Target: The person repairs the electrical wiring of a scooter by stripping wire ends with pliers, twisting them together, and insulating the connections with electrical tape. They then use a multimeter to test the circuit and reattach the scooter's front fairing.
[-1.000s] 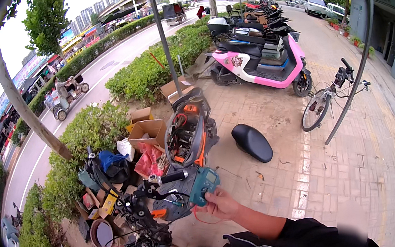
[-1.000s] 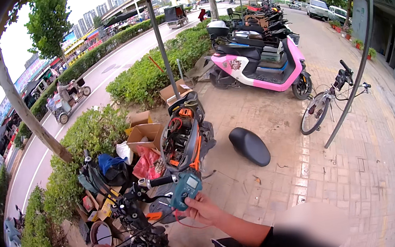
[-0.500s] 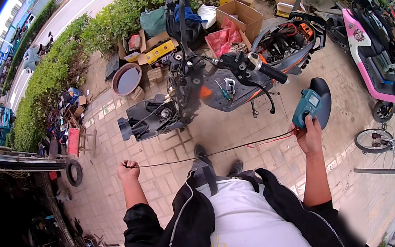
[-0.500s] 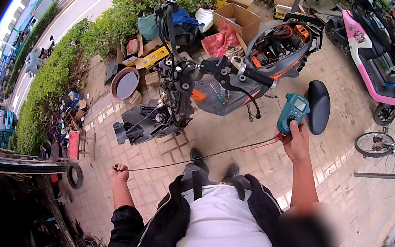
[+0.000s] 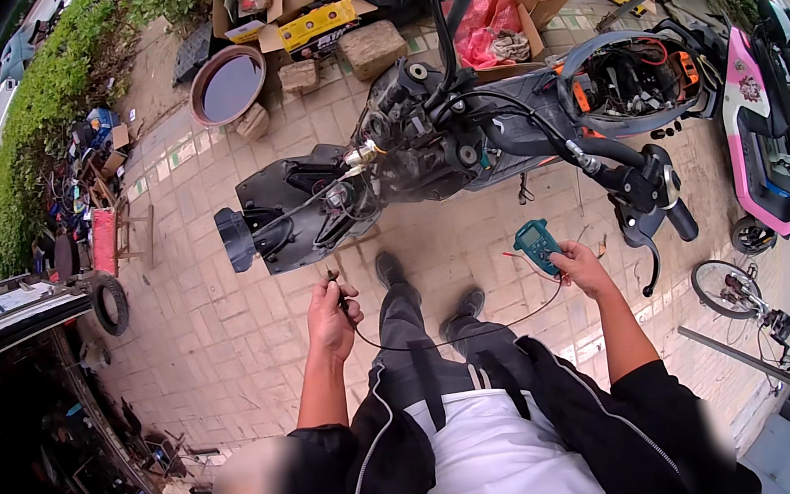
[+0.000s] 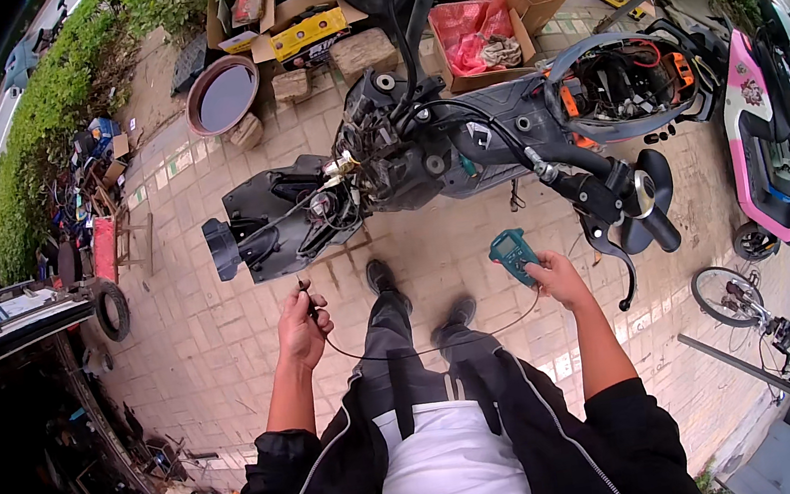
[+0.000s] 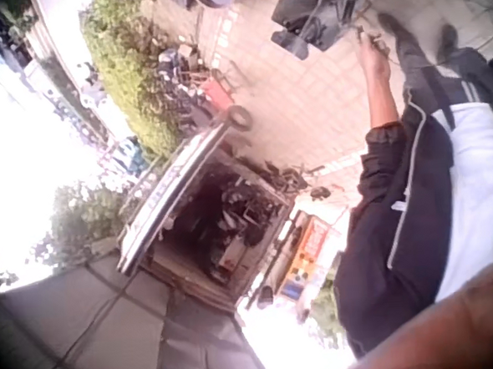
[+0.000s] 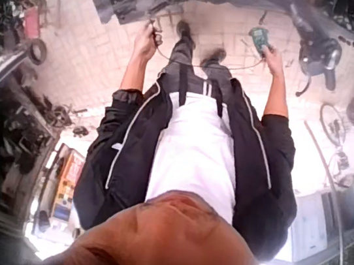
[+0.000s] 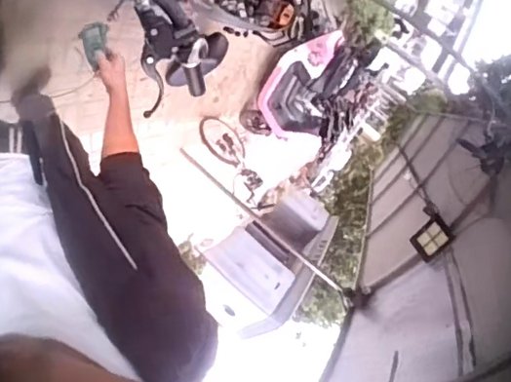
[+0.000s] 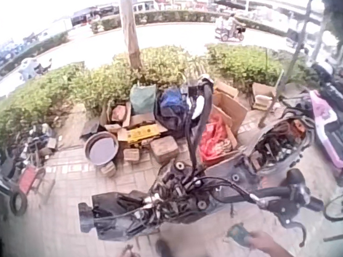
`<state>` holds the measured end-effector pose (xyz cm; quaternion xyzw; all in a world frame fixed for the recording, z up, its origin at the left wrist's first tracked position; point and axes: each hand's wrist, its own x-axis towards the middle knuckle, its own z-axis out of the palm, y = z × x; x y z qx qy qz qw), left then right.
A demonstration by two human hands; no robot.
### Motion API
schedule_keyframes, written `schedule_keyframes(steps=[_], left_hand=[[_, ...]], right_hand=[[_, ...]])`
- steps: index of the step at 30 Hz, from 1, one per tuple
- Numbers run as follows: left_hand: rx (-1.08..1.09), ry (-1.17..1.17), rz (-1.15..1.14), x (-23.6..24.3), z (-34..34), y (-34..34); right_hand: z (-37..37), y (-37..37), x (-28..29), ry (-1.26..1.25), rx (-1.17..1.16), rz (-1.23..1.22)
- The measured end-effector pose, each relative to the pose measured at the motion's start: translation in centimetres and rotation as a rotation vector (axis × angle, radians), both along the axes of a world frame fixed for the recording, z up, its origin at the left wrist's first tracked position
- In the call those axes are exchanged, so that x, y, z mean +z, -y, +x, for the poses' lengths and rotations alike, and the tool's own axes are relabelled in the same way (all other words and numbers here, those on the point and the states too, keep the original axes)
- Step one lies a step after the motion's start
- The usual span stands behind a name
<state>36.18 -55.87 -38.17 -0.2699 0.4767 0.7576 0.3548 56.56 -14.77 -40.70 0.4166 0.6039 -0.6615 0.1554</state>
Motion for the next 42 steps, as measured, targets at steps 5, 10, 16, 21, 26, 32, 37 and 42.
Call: schedule_keyframes(steps=[5, 10, 16, 21, 26, 32, 37, 42], left_hand=[[-0.054, 0.012, -0.108, -7.5, -4.8, -4.3], [-0.059, 0.044, -0.101, -11.9, -6.9, -7.8], [-0.058, -0.015, -0.167, -17.2, -8.8, -8.5], [-0.055, -0.043, -0.217, -19.1, -9.5, -9.1], [-0.071, -0.021, -0.193, -20.1, -9.5, -10.1], [-0.112, -0.082, -0.209, -20.0, -8.9, -9.0], [-0.250, -0.105, -0.184, -19.8, -9.4, -8.8], [-0.126, -0.141, -0.134, -18.7, -11.3, -9.0]], right_hand=[[-6.2, -2.9, -13.5, 0.032, -0.282, 0.199], [-13.8, -5.0, -26.4, -0.025, -0.299, 0.177], [-17.6, -6.5, -35.7, 0.001, -0.243, 0.226], [-17.9, -6.6, -38.5, 0.063, -0.143, 0.351], [-15.7, -6.5, -37.8, 0.128, 0.086, 0.670], [-14.0, 7.5, -25.7, -0.040, 0.601, 0.616], [-19.8, 19.2, -14.9, -0.223, 0.233, 0.105], [-23.7, 19.4, -13.8, -0.211, 0.093, 0.020]])
